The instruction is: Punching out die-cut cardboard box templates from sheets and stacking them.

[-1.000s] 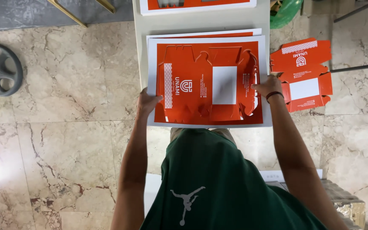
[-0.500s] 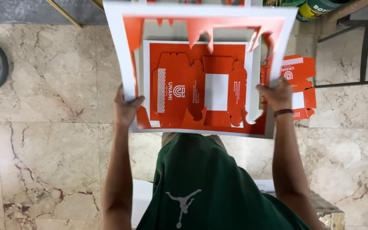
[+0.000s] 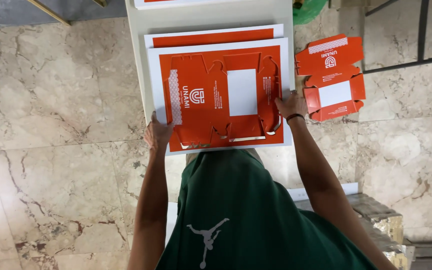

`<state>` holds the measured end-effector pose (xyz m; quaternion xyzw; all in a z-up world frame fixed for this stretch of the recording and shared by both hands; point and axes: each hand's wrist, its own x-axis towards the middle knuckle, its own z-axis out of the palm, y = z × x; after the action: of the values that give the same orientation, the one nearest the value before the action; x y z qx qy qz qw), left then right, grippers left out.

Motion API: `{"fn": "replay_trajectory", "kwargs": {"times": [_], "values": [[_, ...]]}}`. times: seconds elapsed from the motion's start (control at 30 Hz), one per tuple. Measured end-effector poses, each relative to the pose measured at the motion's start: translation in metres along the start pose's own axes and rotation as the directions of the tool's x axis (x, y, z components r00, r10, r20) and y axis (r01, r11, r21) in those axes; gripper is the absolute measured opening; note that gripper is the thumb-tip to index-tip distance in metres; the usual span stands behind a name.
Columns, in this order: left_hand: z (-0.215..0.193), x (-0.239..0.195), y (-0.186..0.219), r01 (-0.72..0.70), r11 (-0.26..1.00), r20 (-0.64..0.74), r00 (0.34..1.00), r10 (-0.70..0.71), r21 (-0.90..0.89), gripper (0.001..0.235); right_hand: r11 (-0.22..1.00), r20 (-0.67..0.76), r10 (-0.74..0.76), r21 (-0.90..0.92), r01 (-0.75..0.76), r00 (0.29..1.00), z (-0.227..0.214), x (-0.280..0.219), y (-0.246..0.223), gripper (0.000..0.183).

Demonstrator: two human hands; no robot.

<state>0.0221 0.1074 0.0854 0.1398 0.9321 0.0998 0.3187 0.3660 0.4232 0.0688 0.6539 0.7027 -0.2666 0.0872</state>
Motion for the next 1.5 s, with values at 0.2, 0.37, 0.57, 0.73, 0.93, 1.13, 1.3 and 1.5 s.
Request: {"fn": "replay_trajectory", "kwargs": {"times": [0.2, 0.37, 0.57, 0.73, 0.93, 1.13, 1.3, 1.5], "values": [[0.017, 0.018, -0.016, 0.064, 0.997, -0.029, 0.997, -0.065, -0.036, 0.079, 0.998, -0.004, -0.021, -0.063, 0.021, 1.0, 0.011, 0.008, 0.003, 0.071], [0.023, 0.013, -0.022, -0.056, 0.98, -0.163, 0.986, 0.024, -0.193, 0.073, 0.99, -0.123, -0.069, 0.111, 0.083, 0.99, 0.012, 0.004, 0.007, 0.047], [-0.031, -0.04, 0.015, -0.252, 0.934, -0.382, 0.913, 0.142, -0.255, 0.071, 0.959, -0.335, -0.218, 0.101, 0.265, 0.917, -0.039, -0.007, -0.014, 0.041], [-0.059, 0.017, 0.047, -0.289, 0.921, -0.484, 0.865, 0.135, -0.26, 0.074, 0.924, -0.416, -0.252, 0.165, 0.345, 0.874, -0.086, 0.022, -0.074, 0.047], [-0.103, 0.142, 0.13, -0.344, 0.907, -0.542, 0.824, 0.169, -0.241, 0.073, 0.906, -0.488, -0.295, 0.13, 0.403, 0.821, -0.098, 0.157, -0.16, 0.043], [-0.125, 0.291, 0.214, -0.384, 0.902, -0.558, 0.801, 0.22, -0.196, 0.072, 0.913, -0.516, -0.257, 0.146, 0.38, 0.817, -0.097, 0.303, -0.238, 0.049], [-0.145, 0.363, 0.253, -0.367, 0.909, -0.55, 0.809, 0.208, -0.197, 0.071, 0.913, -0.537, -0.245, 0.153, 0.379, 0.807, -0.085, 0.375, -0.279, 0.049], [-0.14, 0.416, 0.268, -0.408, 0.903, -0.596, 0.762, 0.253, -0.138, 0.072, 0.912, -0.533, -0.326, 0.04, 0.407, 0.781, -0.068, 0.43, -0.301, 0.039]]}}
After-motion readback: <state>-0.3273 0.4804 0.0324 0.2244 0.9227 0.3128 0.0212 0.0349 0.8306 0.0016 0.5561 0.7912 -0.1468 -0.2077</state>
